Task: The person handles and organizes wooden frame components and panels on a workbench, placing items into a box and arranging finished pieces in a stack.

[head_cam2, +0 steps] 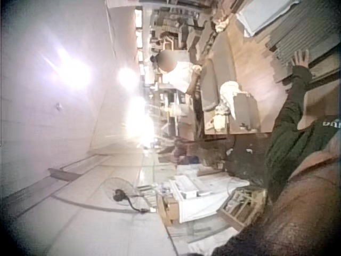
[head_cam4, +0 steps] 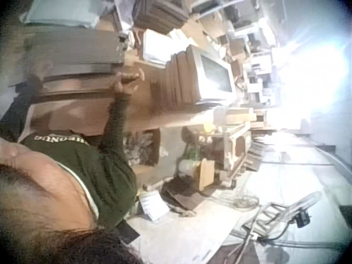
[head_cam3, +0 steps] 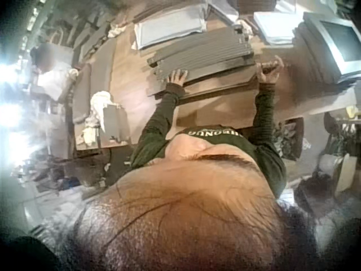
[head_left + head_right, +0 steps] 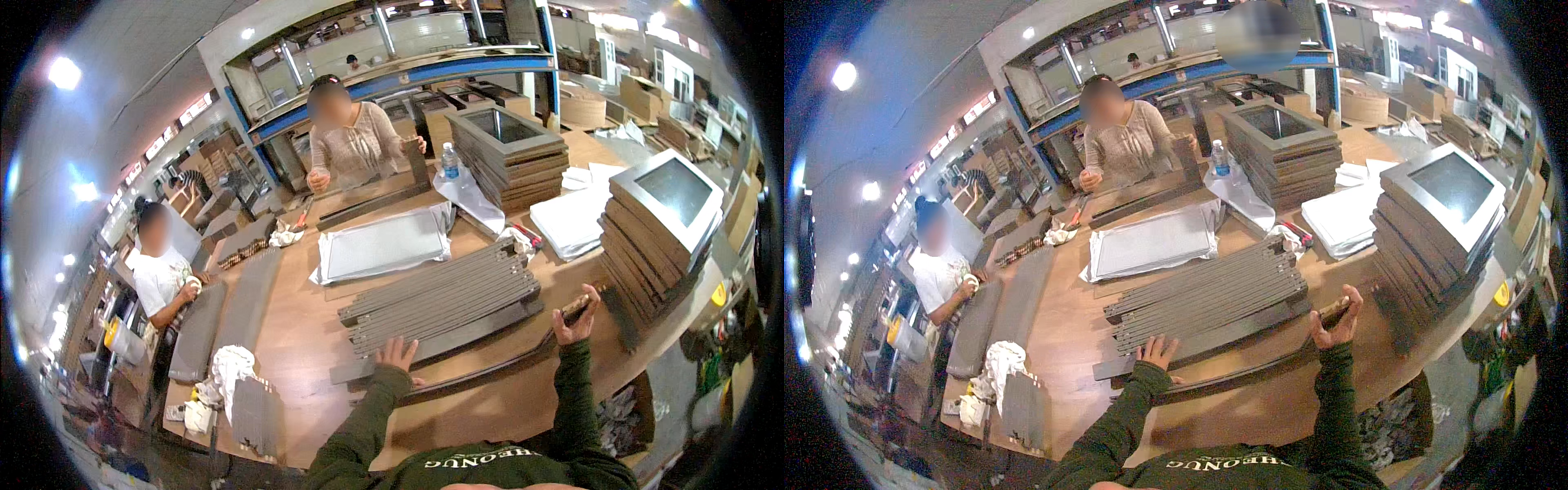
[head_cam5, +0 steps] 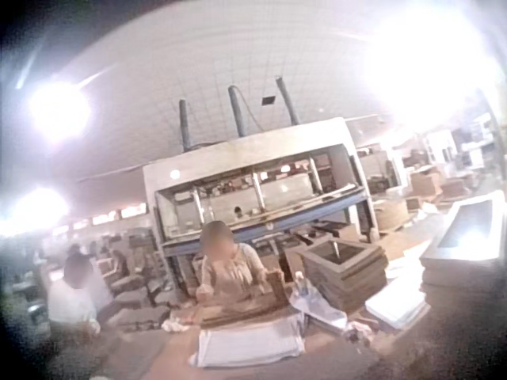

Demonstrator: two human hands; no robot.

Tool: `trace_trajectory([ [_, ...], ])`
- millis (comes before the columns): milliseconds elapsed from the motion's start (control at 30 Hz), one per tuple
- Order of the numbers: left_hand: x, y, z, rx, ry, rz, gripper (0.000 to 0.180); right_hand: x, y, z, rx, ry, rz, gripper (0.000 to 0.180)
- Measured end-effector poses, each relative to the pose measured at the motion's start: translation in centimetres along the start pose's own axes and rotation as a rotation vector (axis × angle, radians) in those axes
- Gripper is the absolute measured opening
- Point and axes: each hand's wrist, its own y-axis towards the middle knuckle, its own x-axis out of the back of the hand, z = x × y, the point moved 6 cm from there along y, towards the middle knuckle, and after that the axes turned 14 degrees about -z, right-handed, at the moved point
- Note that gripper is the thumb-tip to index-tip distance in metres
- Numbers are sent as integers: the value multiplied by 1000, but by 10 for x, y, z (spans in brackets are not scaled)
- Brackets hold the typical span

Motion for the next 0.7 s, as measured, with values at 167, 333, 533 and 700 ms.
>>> trace_trajectory([
  [167,-23,11,14,40,24,-155,94,-12,-22,-22,-49,45,-110,83],
  [333,-36,34,29,-6,91,-175,97,-17,-108,-146,-129,-281,99,86],
  [533,-6,94,85,155,-327,-67,71,-35,-130,-175,96,-570,97,83],
  [700,-21,200,140,256,-270,-286,56,-25,-129,-189,249,-793,-79,81],
])
